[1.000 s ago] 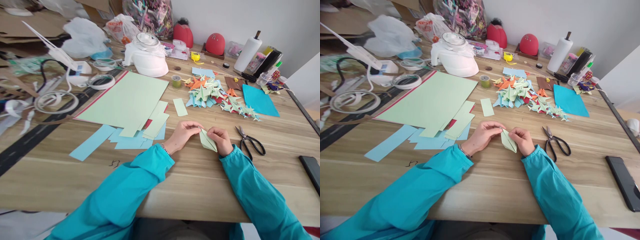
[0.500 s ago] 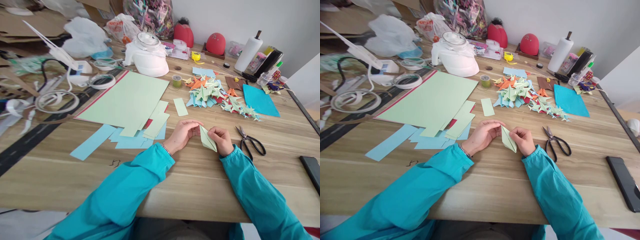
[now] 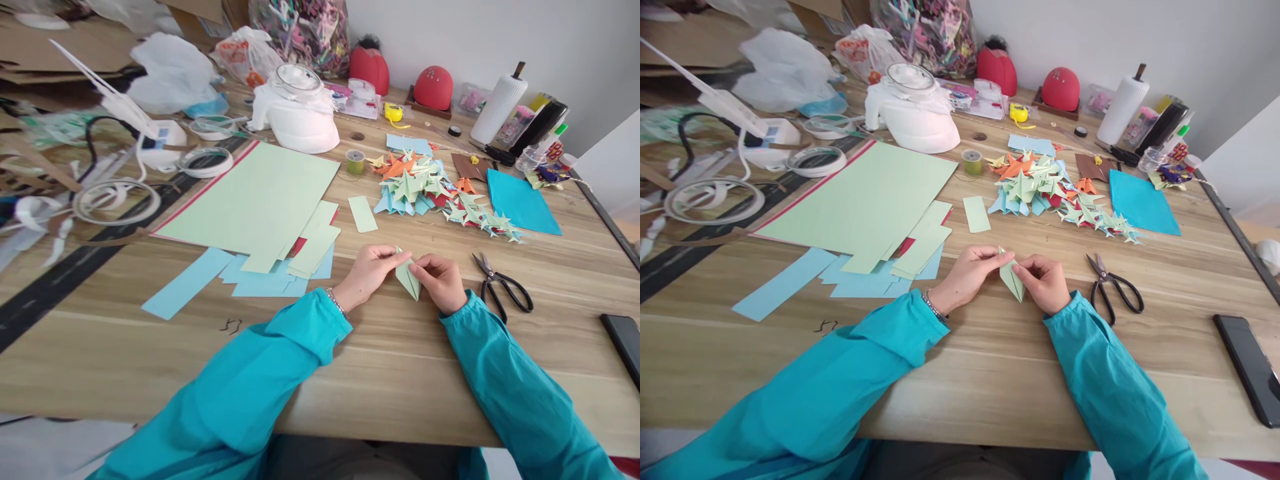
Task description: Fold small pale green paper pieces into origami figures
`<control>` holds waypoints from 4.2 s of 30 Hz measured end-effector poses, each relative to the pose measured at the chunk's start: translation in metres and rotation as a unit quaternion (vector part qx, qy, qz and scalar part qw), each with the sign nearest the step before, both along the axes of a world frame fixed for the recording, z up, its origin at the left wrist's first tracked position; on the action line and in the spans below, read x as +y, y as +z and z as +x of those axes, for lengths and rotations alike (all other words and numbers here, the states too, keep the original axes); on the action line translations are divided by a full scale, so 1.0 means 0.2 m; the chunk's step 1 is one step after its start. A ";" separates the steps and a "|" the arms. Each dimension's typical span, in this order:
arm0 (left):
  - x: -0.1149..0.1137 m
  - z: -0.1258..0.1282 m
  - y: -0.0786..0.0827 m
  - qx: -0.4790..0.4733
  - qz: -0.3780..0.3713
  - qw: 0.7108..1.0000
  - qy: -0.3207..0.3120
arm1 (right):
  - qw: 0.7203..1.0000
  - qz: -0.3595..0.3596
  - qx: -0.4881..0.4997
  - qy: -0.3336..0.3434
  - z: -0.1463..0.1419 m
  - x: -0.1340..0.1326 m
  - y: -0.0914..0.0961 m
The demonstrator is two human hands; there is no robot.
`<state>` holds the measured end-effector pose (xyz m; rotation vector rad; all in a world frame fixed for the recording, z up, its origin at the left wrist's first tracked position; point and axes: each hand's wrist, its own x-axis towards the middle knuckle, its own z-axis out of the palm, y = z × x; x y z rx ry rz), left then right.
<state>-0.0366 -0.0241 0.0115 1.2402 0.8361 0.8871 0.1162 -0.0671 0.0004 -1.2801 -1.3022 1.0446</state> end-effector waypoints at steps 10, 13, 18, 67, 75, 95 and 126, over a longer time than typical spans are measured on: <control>0.00 0.01 -0.02 -0.051 -0.011 0.999 0.003 | 1.000 -0.005 -0.020 0.007 0.00 0.00 -0.01; 0.00 0.01 -0.01 -0.035 0.033 0.999 0.020 | 0.999 -0.005 -0.030 0.014 0.00 0.00 -0.01; 0.00 0.00 0.00 -0.032 0.059 0.997 0.023 | 0.999 -0.001 -0.038 0.029 0.00 0.00 0.00; 0.00 0.01 -0.02 -0.025 -0.008 1.000 -0.010 | 0.995 0.006 0.094 -0.015 0.00 0.02 -0.01; 0.00 0.01 -0.02 0.006 -0.006 1.000 -0.022 | 0.996 -0.007 0.078 0.032 0.01 0.02 -0.02; 0.00 0.02 -0.03 -0.040 -0.016 0.999 0.008 | 0.996 -0.015 0.032 0.077 0.01 0.01 -0.01; -0.01 0.01 -0.01 -0.039 -0.019 0.999 -0.005 | 0.998 0.003 0.054 -0.026 0.02 0.02 -0.03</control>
